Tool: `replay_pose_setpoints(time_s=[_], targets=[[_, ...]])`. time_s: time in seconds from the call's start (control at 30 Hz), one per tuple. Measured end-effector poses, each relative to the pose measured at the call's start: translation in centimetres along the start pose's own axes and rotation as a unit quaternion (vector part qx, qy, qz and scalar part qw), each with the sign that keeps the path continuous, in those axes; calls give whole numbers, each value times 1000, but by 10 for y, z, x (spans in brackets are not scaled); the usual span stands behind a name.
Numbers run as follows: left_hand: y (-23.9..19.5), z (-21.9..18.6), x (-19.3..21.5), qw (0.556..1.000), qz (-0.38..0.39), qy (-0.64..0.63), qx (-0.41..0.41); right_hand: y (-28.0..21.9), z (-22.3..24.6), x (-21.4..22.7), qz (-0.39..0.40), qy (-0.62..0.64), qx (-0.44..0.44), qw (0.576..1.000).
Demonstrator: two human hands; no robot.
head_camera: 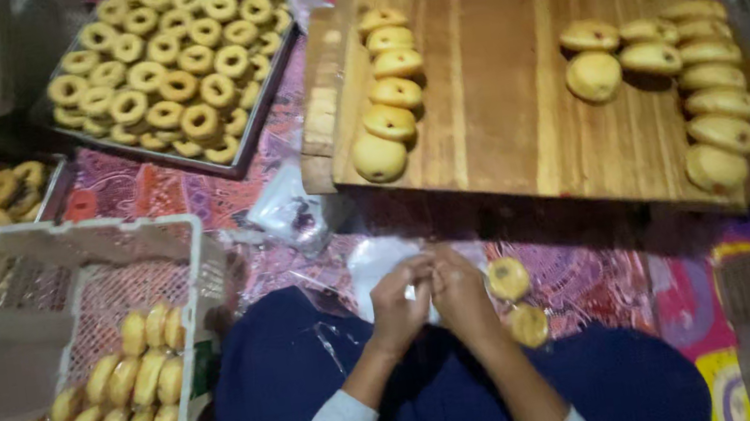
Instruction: The person sits on the floor and repeatedly picks up round pastries from a wooden board, places them into clear plastic bags, and sets the packaged items into a white basket.
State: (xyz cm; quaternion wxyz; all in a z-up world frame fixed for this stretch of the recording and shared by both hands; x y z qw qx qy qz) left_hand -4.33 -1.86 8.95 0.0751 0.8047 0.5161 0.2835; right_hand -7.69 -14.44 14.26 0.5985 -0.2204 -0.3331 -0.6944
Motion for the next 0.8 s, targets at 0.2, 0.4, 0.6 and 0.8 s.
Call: replay_pose_setpoints(time_s=[0.2,0.4,0.6,0.8], targets=[[19,15,-3,808,-151,-542,172,2,-11,-11,85,54,135,986],[34,74,15,709,-156,-670,157,71,-128,66,-9,-187,-50,981],[29,94,31,613,-234,-721,222,150,-342,202,-343,-55,-252,903],[29,106,24,591,-242,-733,235,170,-423,213,-380,-67,-351,853]])
Point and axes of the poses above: each hand's wrist, its own y-axis towards the middle knuckle, its own x-axis out of the back of the hand, z = x × y, the point moved 3 cm from there along y, towards the middle knuckle, and after that the axes turned 12 degrees about z, right-handed, at the moved point
